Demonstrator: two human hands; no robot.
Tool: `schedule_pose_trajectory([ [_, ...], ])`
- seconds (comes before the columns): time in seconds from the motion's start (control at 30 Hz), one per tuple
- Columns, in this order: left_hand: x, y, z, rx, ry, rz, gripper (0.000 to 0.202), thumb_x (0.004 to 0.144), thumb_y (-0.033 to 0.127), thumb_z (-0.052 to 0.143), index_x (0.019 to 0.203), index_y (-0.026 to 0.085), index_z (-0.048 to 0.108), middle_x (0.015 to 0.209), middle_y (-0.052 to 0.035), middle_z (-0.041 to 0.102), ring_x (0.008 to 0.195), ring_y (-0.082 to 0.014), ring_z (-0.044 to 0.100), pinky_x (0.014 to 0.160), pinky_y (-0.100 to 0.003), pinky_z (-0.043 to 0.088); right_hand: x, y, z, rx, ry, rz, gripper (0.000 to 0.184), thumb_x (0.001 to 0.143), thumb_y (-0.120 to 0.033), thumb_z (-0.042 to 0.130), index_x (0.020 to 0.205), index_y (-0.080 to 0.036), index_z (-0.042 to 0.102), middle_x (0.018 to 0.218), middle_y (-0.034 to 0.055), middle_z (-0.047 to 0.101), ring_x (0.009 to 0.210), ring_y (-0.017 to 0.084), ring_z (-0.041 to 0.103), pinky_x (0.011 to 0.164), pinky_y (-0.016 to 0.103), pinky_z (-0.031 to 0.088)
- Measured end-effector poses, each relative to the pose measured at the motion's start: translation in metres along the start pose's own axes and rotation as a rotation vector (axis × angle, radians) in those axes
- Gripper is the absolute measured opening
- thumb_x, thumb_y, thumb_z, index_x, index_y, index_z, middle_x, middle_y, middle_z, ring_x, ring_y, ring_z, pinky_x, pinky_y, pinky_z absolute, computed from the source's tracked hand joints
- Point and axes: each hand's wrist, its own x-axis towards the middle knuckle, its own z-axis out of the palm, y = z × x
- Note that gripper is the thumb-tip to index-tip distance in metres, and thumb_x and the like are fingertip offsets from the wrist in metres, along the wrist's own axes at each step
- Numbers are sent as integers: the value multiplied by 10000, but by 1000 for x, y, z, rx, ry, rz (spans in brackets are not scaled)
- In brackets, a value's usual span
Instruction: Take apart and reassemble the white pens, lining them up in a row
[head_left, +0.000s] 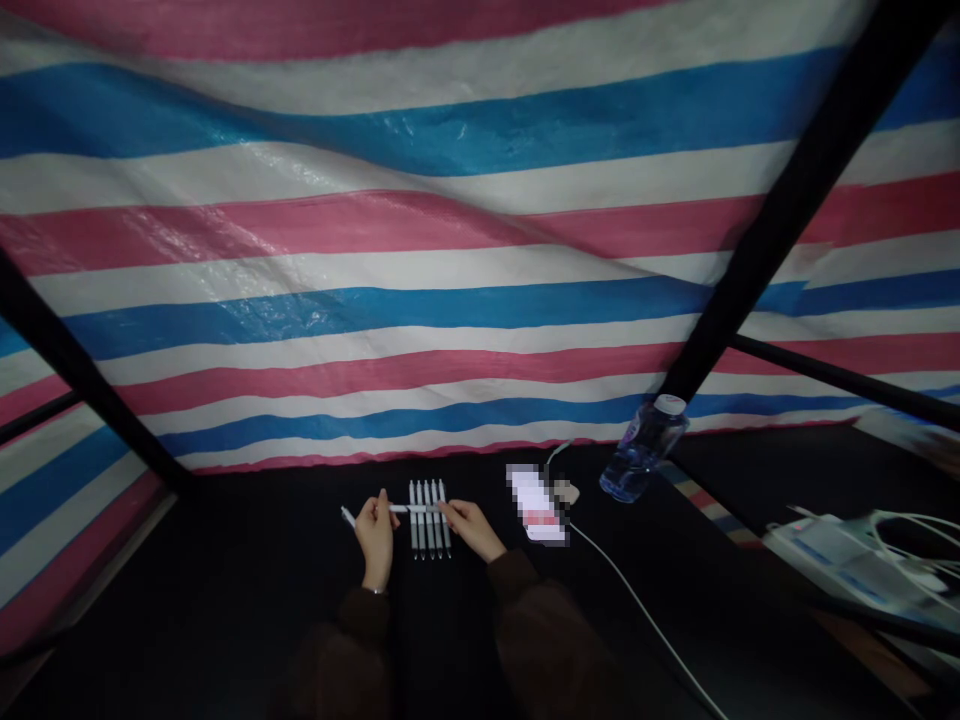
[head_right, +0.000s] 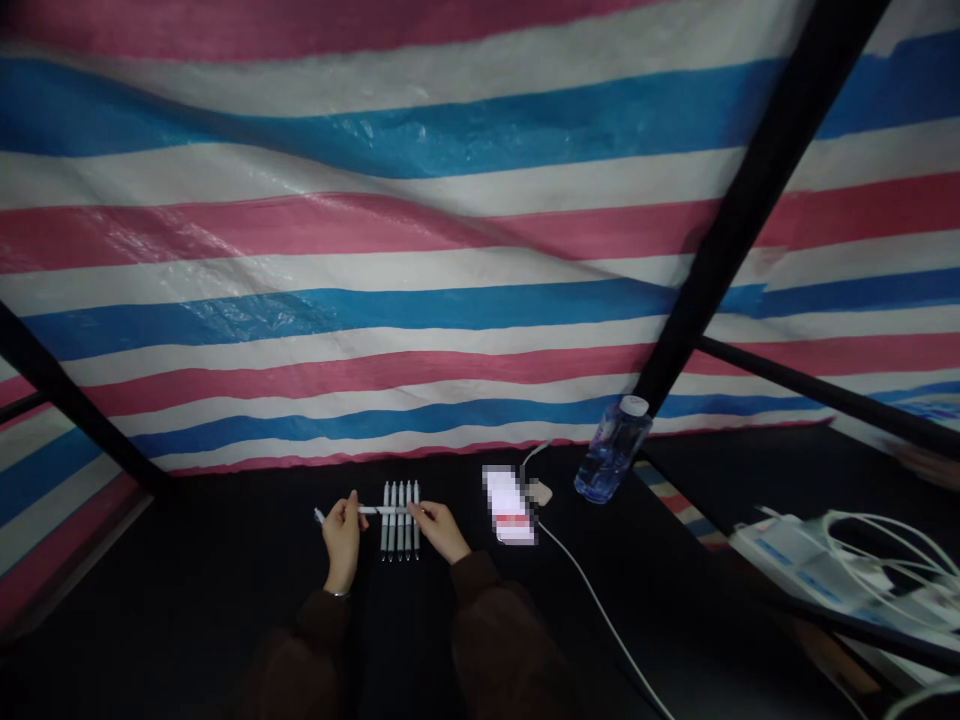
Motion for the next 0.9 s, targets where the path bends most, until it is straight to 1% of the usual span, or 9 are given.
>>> schedule_pose_trajectory([
  [0.2, 0, 0, 0, 16, -2, -14, 443, 762, 559, 475, 526, 185, 454, 401, 52, 434, 386, -79, 392, 430, -208, 309, 0, 2, 2, 29, -35, 46, 572, 699, -700, 449, 445, -204, 321, 404, -66, 276, 409, 65, 241, 433, 229, 164],
  [0.33, -1, 3, 0, 4, -9, -26, 451, 743, 589, 479, 560, 177, 490, 396, 54, 435, 381, -80, 396, 427, -206, 305, 2, 9, 3, 56, -11, 103, 618, 679, -745, 418, 393, -217, 272, 352, -66, 252, 370, 58, 219, 420, 238, 152],
  [0.5, -1, 4, 2, -44, -48, -23, 419, 729, 564, 521, 593, 170, 481, 418, 52, 459, 389, -74, 419, 427, -196, 314, 4, 15, 3, 34, 38, 90, 635, 666, -766, 407, 373, -210, 315, 340, -50, 293, 361, 65, 260, 415, 238, 185],
  [0.53, -1, 4, 3, -62, -65, -27, 394, 718, 547, 547, 629, 168, 484, 434, 51, 479, 392, -73, 427, 424, -192, 315, 5, 16, 3, 25, 48, 85, 638, 674, -764, 400, 370, -208, 324, 340, -46, 303, 361, 67, 268, 416, 238, 192],
  [0.6, -2, 5, 6, -105, -106, -29, 363, 688, 499, 608, 783, 165, 502, 467, 59, 514, 397, -74, 447, 424, -186, 323, 5, 15, 3, 12, 60, 75, 641, 691, -756, 389, 370, -203, 337, 342, -40, 318, 365, 70, 284, 421, 238, 210],
  [0.67, -4, 7, 9, -148, -135, -16, 460, 672, 453, 645, 983, 165, 466, 478, 78, 520, 402, -81, 473, 438, -187, 345, 5, 14, 2, 11, 71, 65, 635, 701, -748, 388, 386, -198, 361, 351, -38, 332, 374, 75, 302, 430, 238, 229],
  [0.7, -4, 8, 9, -166, -141, -3, 514, 673, 438, 650, 1051, 166, 433, 476, 88, 515, 409, -85, 488, 453, -192, 361, 5, 14, 2, 18, 76, 62, 628, 701, -745, 393, 402, -193, 382, 358, -38, 340, 381, 78, 314, 435, 238, 237],
  [0.77, -5, 10, 10, -188, -141, 16, 535, 690, 430, 637, 1094, 167, 406, 476, 91, 515, 433, -93, 520, 492, -206, 393, 6, 14, 2, 53, 84, 58, 615, 697, -743, 407, 450, -181, 435, 380, -40, 360, 397, 83, 334, 444, 236, 248],
  [0.9, -3, 12, 7, -215, -110, 15, 451, 732, 471, 576, 1040, 179, 423, 528, 58, 572, 487, -111, 566, 561, -250, 438, 9, 19, 2, 144, 77, 78, 603, 699, -736, 419, 527, -163, 493, 405, -42, 384, 414, 81, 349, 454, 228, 247],
])
